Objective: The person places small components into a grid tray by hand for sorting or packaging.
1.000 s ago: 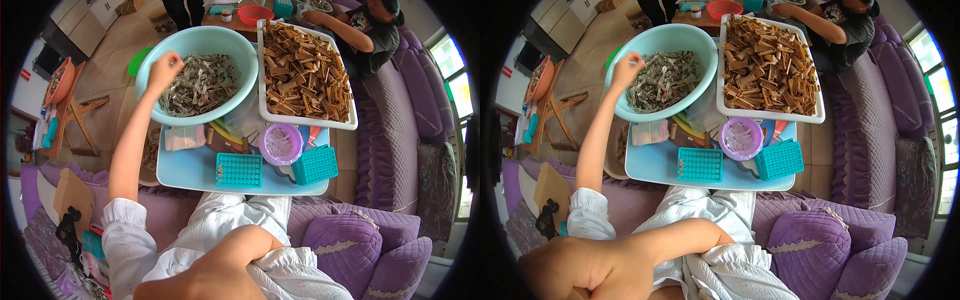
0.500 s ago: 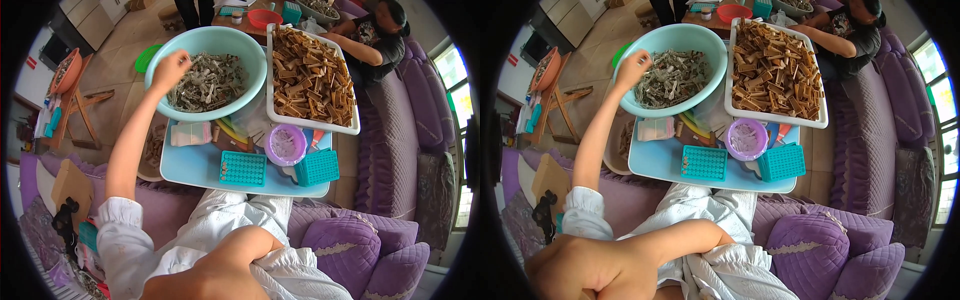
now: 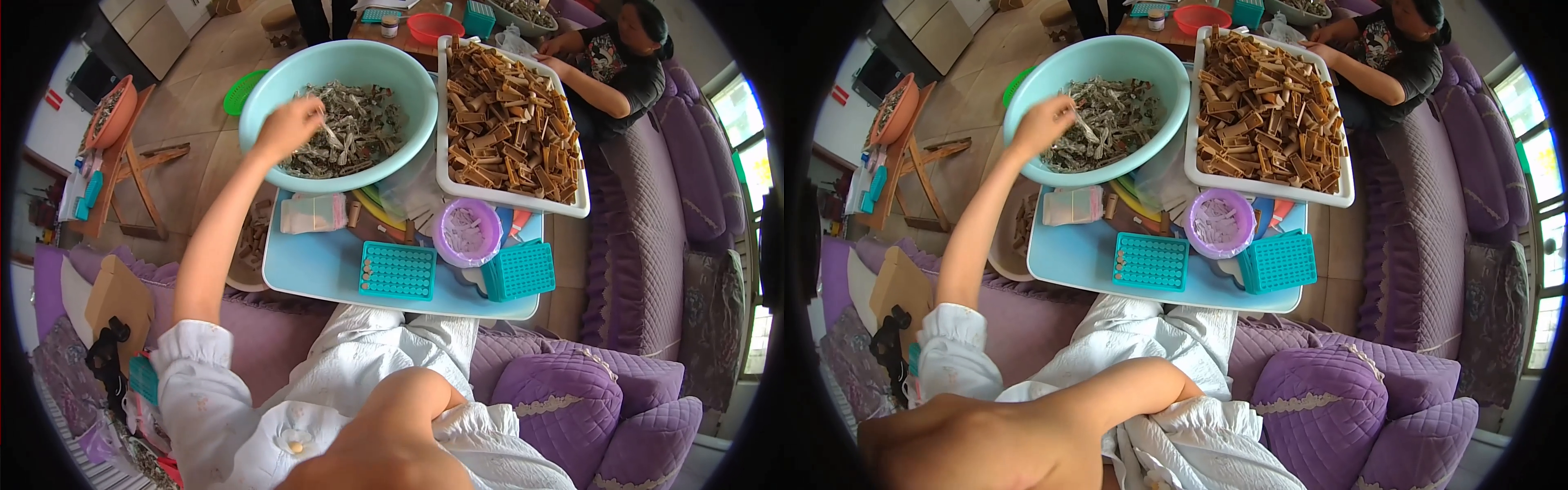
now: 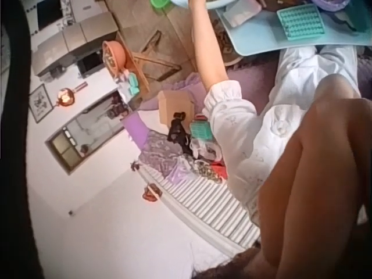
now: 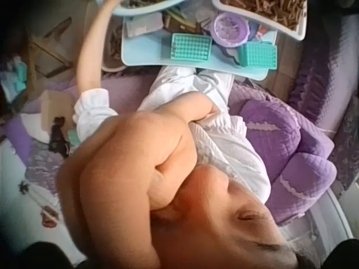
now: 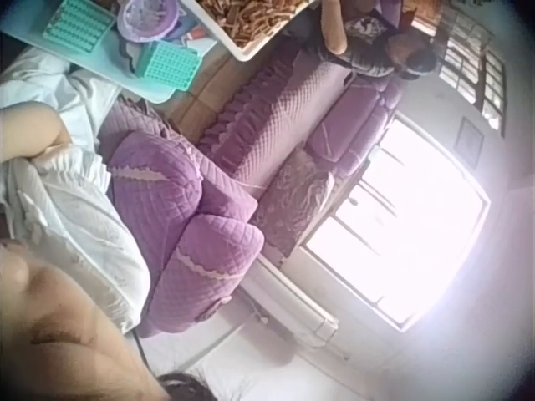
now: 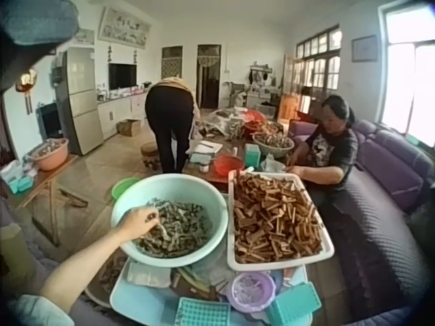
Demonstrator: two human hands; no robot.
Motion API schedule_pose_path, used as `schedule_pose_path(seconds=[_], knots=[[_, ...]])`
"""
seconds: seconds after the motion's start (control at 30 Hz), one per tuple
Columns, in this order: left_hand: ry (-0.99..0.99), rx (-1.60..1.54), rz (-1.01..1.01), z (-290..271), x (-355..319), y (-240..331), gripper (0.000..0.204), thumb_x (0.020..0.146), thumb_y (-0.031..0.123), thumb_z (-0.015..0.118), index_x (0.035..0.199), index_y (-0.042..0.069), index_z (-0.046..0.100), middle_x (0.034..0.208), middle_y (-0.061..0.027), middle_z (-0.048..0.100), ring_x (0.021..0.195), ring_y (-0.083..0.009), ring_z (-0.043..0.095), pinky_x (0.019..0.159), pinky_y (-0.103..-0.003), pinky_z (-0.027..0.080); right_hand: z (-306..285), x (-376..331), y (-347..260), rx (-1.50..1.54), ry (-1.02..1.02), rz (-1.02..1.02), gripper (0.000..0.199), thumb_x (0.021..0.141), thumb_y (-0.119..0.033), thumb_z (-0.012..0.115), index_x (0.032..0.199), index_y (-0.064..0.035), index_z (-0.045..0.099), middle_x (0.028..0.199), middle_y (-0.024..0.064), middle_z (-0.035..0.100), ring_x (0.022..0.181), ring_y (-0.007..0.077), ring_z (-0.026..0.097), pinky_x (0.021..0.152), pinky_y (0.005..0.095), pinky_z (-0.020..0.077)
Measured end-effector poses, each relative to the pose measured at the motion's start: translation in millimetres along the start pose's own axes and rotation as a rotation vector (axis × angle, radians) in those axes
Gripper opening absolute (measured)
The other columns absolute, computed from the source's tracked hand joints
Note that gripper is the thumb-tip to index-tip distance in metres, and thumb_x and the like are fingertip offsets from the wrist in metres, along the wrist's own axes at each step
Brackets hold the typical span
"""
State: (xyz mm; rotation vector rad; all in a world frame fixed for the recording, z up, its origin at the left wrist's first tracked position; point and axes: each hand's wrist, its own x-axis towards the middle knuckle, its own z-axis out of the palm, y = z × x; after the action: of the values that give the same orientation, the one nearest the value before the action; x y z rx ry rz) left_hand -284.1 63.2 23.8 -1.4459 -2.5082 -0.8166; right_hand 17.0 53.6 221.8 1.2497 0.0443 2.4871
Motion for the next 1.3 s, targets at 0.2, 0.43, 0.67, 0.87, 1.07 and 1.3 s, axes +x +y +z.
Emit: schedule_pose_path(seconds=[0.2,0.43,0.67,0.87,1.07,1.3], knots=[[0.424,-0.497,-0.177,-33,19,-26,0.02,0.076,0.016,0.061,0.09,0.002,0.056,0.083,-0.0036,0.061,0.073,-0.0102,0.057,0.063,-0.023,0.045,-31,-44,-5,-0.222,-0.323,0.436,0.016,0.084,-0.01,0.042,0.087,0.0015,0.052,0.084,0.0092,0.055,0.072,0.0219,0.054,0.063,0.0319,0.0425],[0.386,-0.91,-0.242,-52,8,23,0.022,0.079,0.014,0.058,0.096,0.003,0.052,0.088,-0.0045,0.059,0.074,-0.0083,0.054,0.064,-0.021,0.045,-67,-98,-71,-0.688,0.358,0.838,0.032,0.088,-0.037,0.037,0.101,-0.0093,0.027,0.067,0.0015,0.039,0.052,0.0064,0.032,0.045,0.0183,0.0278],[-0.014,-1.15,-0.142,-42,-62,138,0.012,0.078,0.007,0.058,0.089,0.004,0.054,0.081,-0.0018,0.057,0.072,-0.0065,0.053,0.064,-0.02,0.045,-53,-84,-131,-1.242,0.613,0.435,0.018,0.087,-0.01,0.044,0.101,-0.0077,0.032,0.086,0.0032,0.041,0.056,0.0047,0.032,0.051,0.0155,0.0289],[-0.09,-1.333,-0.187,-20,-126,202,0.017,0.077,0.008,0.06,0.092,0.001,0.057,0.087,-0.002,0.052,0.076,-0.0073,0.052,0.066,-0.019,0.044,-66,-91,-130,-1.696,0.721,0.365,0.019,0.083,-0.008,0.052,0.1,0.0004,0.05,0.074,-0.0012,0.046,0.063,0.004,0.04,0.056,0.016,0.034],[0.171,-1.481,-0.348,0,-145,233,0.016,0.079,0.005,0.057,0.093,-0.002,0.053,0.08,-0.0047,0.058,0.072,-0.0079,0.054,0.064,-0.02,0.045,-76,-116,-106,-1.63,0.834,0.369,0.027,0.09,-0.017,0.037,0.108,0.0016,0.046,0.08,-0.0002,0.05,0.071,0.0054,0.043,0.064,0.0186,0.0377],[0.155,-1.451,-0.398,-1,-155,228,0.015,0.077,0.006,0.06,0.087,0.0,0.05,0.074,-0.0061,0.057,0.062,-0.009,0.054,0.051,-0.022,0.046,-74,-128,-95,-1.269,0.891,0.404,0.044,0.091,-0.037,0.03,0.112,-0.0013,0.044,0.077,-0.0016,0.043,0.061,0.0047,0.036,0.055,0.0179,0.0326]])
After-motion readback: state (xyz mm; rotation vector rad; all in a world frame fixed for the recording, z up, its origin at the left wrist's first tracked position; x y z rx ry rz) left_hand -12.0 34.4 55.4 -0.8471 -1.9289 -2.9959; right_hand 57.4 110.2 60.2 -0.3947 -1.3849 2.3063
